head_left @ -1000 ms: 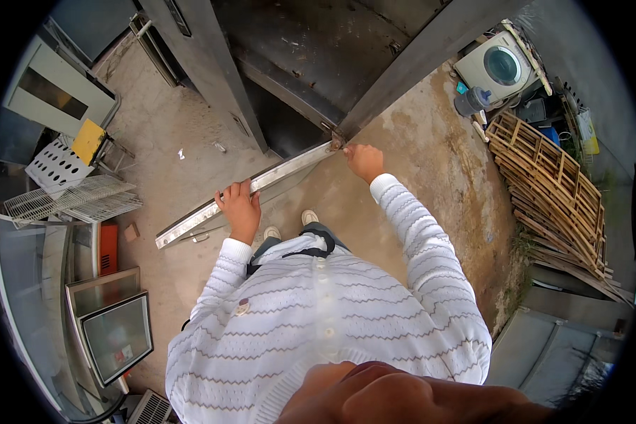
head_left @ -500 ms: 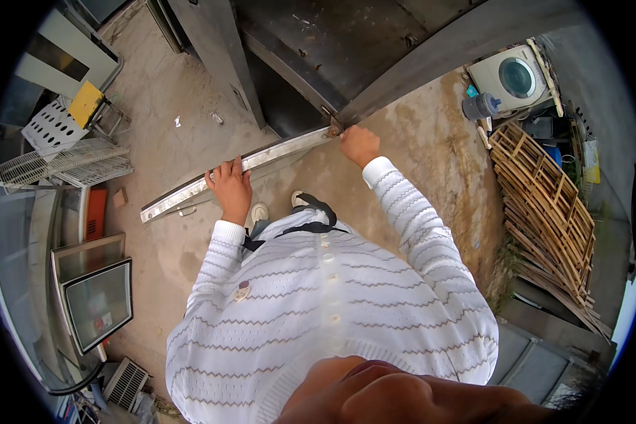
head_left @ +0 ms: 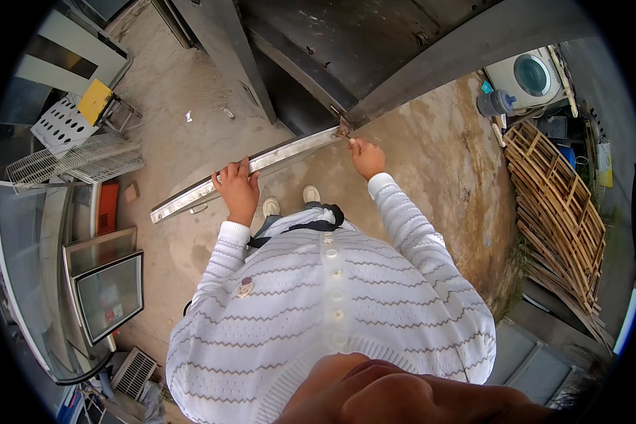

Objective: The person uses a hammer and a metal pry bar to remove a glass door panel from a stainless steel appliance. They strike the hinge area with the hammer and pry the door away from the frame to detach it.

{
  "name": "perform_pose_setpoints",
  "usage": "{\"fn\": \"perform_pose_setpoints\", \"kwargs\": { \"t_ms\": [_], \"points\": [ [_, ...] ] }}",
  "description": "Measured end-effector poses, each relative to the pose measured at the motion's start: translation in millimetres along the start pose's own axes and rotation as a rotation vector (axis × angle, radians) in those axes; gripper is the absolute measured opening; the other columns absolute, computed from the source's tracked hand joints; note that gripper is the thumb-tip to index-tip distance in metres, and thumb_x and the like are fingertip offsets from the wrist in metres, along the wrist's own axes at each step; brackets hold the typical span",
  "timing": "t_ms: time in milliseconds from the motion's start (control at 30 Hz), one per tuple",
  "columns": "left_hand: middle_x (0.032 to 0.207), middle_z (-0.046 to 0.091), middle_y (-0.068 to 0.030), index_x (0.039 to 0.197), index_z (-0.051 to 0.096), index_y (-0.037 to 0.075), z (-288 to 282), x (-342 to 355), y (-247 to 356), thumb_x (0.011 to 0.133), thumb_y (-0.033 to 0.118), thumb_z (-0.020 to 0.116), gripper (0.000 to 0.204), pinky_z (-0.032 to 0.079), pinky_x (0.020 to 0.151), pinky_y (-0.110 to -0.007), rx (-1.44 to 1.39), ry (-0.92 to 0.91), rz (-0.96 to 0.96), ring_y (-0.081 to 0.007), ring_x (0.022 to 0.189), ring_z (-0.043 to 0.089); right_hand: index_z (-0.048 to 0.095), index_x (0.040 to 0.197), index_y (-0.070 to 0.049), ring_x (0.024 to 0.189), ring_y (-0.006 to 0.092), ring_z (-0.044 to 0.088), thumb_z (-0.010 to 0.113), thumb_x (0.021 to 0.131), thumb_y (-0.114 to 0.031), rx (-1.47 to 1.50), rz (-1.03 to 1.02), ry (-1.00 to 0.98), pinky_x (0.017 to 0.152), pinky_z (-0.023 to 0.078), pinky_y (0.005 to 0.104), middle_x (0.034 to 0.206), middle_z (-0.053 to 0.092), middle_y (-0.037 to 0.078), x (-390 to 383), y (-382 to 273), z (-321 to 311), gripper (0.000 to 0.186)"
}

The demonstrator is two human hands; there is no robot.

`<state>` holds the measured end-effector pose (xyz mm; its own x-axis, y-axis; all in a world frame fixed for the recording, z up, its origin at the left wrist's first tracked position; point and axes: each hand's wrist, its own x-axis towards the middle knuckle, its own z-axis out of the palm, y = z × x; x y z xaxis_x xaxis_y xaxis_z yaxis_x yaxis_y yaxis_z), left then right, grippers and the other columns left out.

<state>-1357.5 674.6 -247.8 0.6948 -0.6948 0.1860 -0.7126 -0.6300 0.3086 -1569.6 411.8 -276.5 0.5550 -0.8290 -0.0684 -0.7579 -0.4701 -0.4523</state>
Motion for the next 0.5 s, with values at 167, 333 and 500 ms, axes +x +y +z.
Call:
{"fn": "perform_pose_setpoints", "kwargs": {
  "t_ms": [167,333,500],
  "points": [
    [0.101,0.057,-0.0042,0.122,0.063,0.014,2.2,-1.8,-1.9,0.08,0.028,0.073,0.045,0.029,0.103,-0.057,-0.004,0.02,0.007,-0.0254,0.103,0.053,0.072,0.092,-0.013,0.084,0.0379,0.067,0.054,0.092,-0.037,-0.266,0.023,-0.072,0.074,0.053,0.0488,0.087,0.071,0.016,15.5,-33.2,-34.0,0.03],
    [0.1,0.057,-0.0045,0.122,0.064,0.014,5.0,-3.8,-3.7,0.08,0.027,0.073,0.045,0.028,0.104,-0.056,-0.041,0.051,0.015,-0.0253,0.102,0.052,0.072,0.092,-0.009,0.089,0.0361,0.068,0.055,0.091,-0.039,-0.359,0.099,-0.103,0.079,0.053,0.0481,0.092,0.071,0.016,18.6,-46.9,-40.3,0.035],
    [0.1,0.057,-0.0045,0.122,0.064,0.014,3.1,-4.0,-4.8,0.08,0.027,0.073,0.045,0.028,0.104,-0.056,-0.029,0.031,0.012,-0.0254,0.102,0.052,0.073,0.093,-0.016,0.089,0.0378,0.067,0.053,0.092,-0.042,-0.272,0.099,-0.045,0.079,0.053,0.0479,0.092,0.071,0.015,7.2,-27.4,-22.4,0.033]
  ]
}}
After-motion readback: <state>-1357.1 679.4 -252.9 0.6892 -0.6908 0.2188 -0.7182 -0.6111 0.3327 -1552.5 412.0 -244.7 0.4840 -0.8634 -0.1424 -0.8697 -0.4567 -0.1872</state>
